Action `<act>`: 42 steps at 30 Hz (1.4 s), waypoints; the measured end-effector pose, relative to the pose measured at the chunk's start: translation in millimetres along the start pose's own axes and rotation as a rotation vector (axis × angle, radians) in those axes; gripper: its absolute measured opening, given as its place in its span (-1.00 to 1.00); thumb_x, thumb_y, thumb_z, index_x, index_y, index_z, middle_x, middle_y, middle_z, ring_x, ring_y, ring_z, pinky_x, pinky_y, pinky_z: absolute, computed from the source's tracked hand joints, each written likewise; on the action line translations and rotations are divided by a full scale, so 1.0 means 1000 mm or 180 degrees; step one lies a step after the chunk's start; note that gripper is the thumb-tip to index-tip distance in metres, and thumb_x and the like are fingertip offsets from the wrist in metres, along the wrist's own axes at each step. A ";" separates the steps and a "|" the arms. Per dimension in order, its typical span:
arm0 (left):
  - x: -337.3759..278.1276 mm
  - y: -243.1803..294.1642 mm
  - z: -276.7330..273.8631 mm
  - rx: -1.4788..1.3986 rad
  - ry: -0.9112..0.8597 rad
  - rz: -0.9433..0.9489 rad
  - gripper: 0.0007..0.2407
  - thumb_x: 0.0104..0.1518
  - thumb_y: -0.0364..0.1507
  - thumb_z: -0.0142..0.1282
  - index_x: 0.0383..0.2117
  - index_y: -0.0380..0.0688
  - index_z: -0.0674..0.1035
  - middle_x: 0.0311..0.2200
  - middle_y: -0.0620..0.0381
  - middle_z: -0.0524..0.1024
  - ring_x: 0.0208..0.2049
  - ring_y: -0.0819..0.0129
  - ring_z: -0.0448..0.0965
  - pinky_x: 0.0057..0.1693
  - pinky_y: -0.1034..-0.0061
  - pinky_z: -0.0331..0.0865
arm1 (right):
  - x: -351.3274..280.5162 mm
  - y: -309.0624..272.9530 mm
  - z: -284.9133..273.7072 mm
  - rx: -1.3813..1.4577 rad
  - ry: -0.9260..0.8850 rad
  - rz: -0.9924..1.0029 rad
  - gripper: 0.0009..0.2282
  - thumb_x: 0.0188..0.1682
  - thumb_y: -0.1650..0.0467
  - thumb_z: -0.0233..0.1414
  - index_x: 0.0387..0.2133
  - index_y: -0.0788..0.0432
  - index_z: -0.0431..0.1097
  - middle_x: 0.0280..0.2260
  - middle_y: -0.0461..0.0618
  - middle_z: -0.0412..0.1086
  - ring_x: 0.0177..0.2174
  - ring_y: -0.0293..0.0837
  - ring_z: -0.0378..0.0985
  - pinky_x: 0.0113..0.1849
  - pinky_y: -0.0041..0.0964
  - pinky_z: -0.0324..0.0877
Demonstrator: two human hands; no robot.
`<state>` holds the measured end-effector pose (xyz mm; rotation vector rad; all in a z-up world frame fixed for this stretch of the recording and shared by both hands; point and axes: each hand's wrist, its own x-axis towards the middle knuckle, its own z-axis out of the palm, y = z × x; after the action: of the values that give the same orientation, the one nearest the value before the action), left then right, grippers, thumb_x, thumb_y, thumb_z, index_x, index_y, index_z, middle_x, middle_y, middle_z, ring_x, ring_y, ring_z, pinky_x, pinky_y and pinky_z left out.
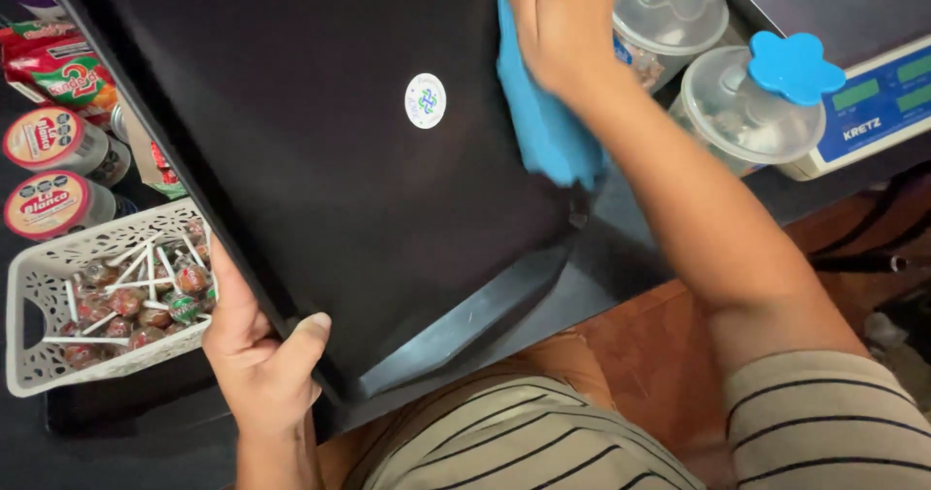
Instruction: Cleaning and wiping down various grocery items including packets and cans, and cleaning a black tray with a blue cloth.
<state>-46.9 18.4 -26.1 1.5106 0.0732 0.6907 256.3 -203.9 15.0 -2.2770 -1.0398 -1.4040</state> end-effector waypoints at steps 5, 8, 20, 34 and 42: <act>0.000 -0.006 -0.004 -0.0229 0.0019 -0.0123 -0.22 -0.21 -0.78 -0.10 0.30 -0.24 -0.05 0.19 0.05 0.17 0.02 0.48 0.22 0.18 0.62 0.09 | -0.077 -0.049 -0.068 0.0625 -0.0781 -0.0068 -0.57 0.13 0.25 -0.23 0.15 0.32 0.09 0.13 0.32 0.08 0.20 0.31 -0.13 0.14 0.27 -0.02; 0.006 0.009 0.004 -0.0268 -0.0141 0.0028 -0.26 -0.17 -0.75 -0.12 0.29 -0.29 -0.04 0.23 0.05 0.10 0.17 0.40 0.14 0.29 0.53 0.02 | -0.111 -0.063 -0.101 0.0816 -0.1513 0.0193 -0.48 0.00 0.28 -0.01 0.12 0.37 0.04 0.06 0.48 0.13 0.20 0.39 -0.12 0.13 0.18 0.05; 0.000 0.013 0.017 -0.0486 0.0342 0.0067 -0.26 -0.20 -0.80 -0.17 0.28 -0.16 -0.01 0.30 0.02 0.04 0.22 0.41 0.12 0.28 0.56 0.04 | -0.160 -0.156 -0.123 0.1725 -0.1302 -0.0186 -0.48 -0.28 0.13 0.28 -0.10 0.08 0.33 -0.08 0.25 0.35 -0.05 0.14 0.43 -0.02 -0.04 0.35; -0.005 0.082 0.061 -0.0630 -0.1003 0.0464 -0.31 0.08 -0.40 -0.01 0.24 -0.36 -0.18 0.34 -0.10 -0.27 0.39 0.26 -0.24 0.45 0.44 -0.27 | -0.120 -0.175 -0.157 0.3136 -0.0079 -0.1168 -0.89 0.01 0.46 -0.04 -0.22 0.20 0.24 -0.24 0.20 0.33 -0.30 0.18 0.37 -0.29 0.06 0.38; 0.039 -0.022 0.098 -0.0621 -0.0636 -0.0055 -0.48 0.28 -0.26 -0.21 0.27 -0.26 -0.04 0.28 -0.34 -0.14 0.28 -0.28 -0.17 0.33 -0.02 -0.19 | -0.140 -0.145 -0.140 0.2371 0.3332 0.0789 -0.77 -0.29 0.38 0.07 -0.68 -0.08 0.07 -0.62 -0.23 0.22 -0.54 -0.28 0.27 -0.28 -0.25 0.25</act>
<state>37.0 -48.2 -22.5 1.3817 -0.1294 0.5144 24.2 -240.9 -55.1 -0.8823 -0.6838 -1.4481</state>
